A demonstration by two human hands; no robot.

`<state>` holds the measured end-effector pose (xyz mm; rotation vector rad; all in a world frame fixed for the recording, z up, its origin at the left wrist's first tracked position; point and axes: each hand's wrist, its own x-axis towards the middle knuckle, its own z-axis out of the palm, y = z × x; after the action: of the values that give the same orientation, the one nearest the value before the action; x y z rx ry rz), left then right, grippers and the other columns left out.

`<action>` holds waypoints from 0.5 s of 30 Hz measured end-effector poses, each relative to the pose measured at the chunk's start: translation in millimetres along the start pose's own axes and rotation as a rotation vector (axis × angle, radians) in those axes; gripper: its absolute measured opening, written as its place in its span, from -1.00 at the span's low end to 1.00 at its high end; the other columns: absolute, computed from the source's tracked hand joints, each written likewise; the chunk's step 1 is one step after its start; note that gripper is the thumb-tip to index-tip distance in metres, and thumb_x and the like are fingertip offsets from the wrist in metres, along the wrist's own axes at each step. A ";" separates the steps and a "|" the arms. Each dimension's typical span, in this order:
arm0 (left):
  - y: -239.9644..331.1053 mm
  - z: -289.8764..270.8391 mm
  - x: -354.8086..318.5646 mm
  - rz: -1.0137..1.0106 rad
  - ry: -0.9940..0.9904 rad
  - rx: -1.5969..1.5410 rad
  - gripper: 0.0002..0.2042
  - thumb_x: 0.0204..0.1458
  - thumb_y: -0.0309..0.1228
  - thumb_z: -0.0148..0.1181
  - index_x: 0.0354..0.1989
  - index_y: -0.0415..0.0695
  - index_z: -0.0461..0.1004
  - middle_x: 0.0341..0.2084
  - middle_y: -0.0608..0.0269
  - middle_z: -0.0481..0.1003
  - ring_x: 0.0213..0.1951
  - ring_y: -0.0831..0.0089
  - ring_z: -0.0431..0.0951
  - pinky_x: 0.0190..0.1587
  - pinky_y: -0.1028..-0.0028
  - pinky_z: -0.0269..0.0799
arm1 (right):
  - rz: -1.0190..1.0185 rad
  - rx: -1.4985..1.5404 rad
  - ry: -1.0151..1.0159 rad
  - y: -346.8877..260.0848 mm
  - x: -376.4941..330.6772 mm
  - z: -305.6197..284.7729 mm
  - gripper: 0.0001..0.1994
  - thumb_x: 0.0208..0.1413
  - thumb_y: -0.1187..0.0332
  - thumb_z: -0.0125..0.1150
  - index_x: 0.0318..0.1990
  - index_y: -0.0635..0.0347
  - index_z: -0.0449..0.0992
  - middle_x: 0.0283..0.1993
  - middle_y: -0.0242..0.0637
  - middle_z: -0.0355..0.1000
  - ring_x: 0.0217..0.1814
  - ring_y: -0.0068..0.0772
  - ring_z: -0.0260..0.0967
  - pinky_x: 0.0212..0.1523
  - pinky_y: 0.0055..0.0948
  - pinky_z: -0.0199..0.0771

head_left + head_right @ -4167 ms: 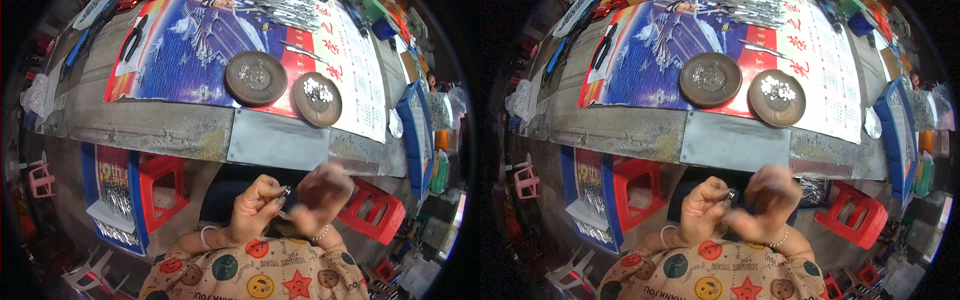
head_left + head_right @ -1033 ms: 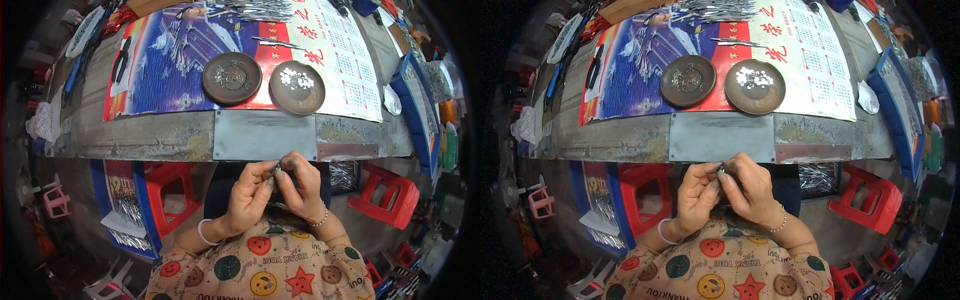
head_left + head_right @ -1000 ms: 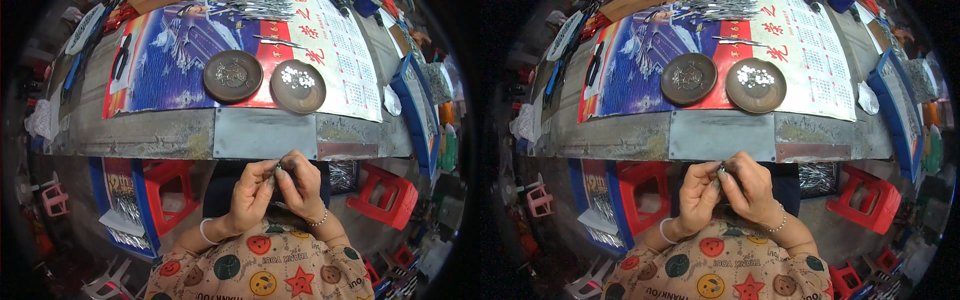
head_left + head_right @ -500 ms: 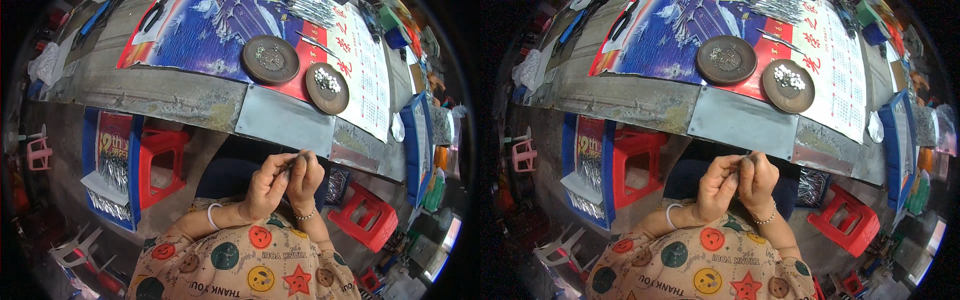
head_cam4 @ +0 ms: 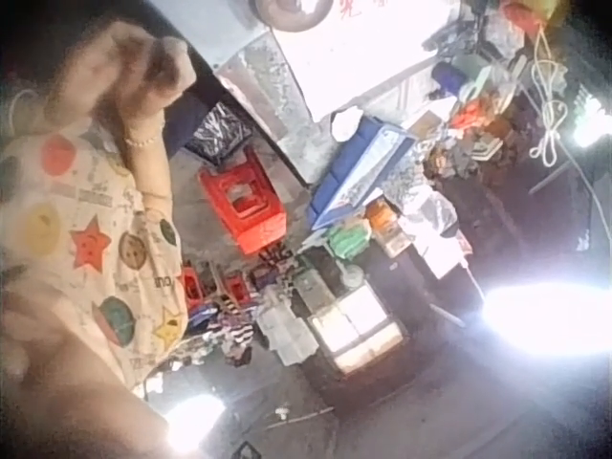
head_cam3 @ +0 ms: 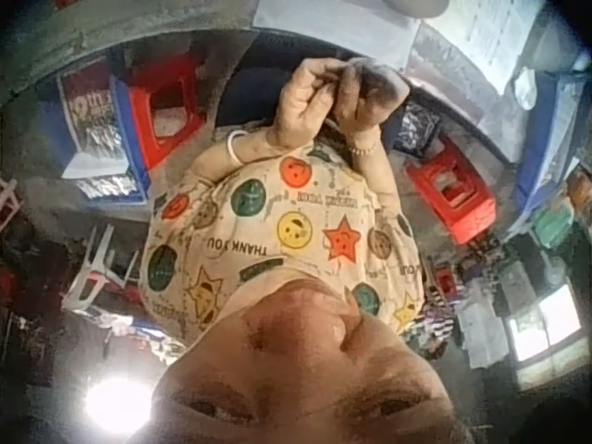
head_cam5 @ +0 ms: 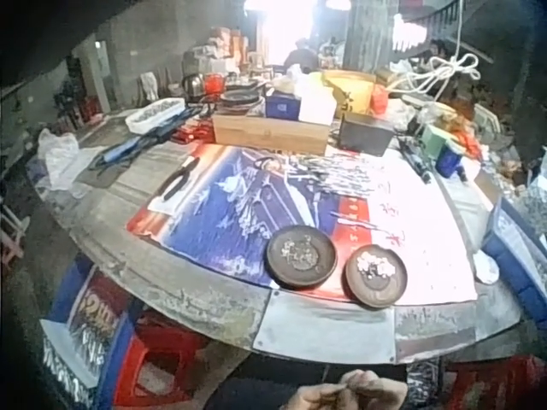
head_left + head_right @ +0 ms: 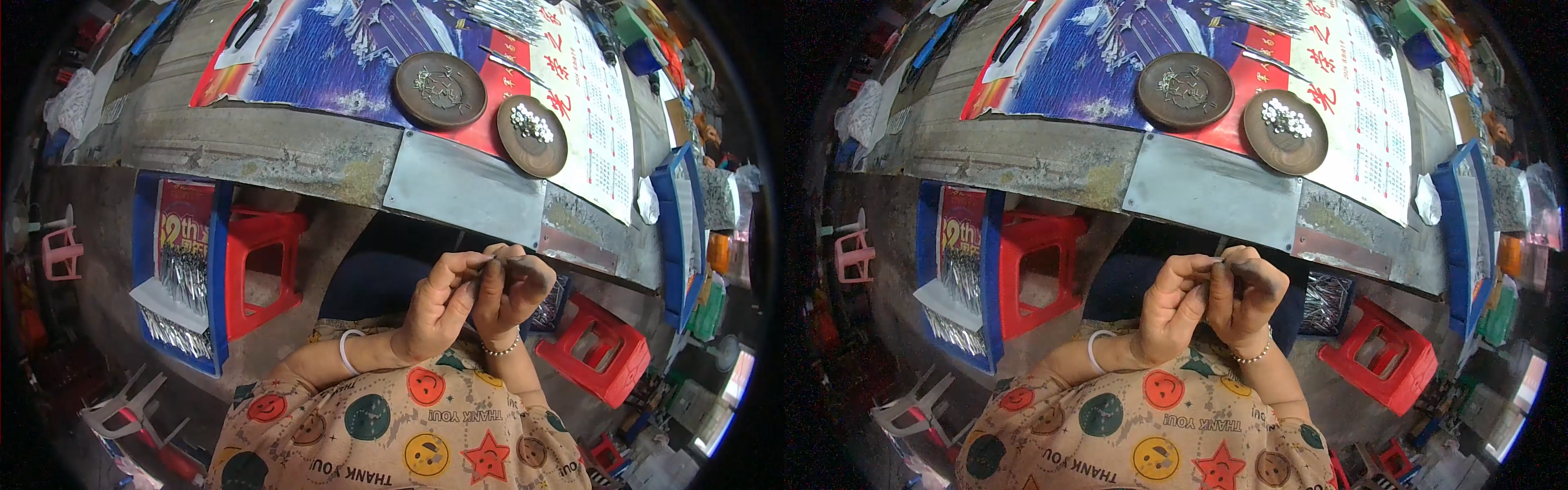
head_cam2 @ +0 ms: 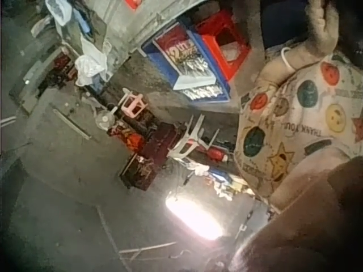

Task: Assembling small metal pins and components into hardware housings at a workbench.

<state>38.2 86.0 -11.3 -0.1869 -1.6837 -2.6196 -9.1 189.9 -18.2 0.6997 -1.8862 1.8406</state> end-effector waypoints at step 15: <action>-0.2 3.3 3.1 0.034 0.065 -0.055 -0.70 0.19 -0.60 -0.15 0.10 -0.26 0.16 -0.15 0.25 0.37 -0.19 0.65 0.36 -0.09 0.63 0.28 | 0.688 -0.008 -0.102 -28.4 17.1 -11.4 -0.85 0.17 0.44 -0.01 -0.41 0.34 0.33 -0.47 -0.36 0.28 -0.50 -0.68 0.16 -0.51 -0.66 0.21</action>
<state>35.4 89.2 -9.7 -0.1290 -1.5761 -2.6189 -5.8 200.1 15.1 0.1310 -2.4008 2.2089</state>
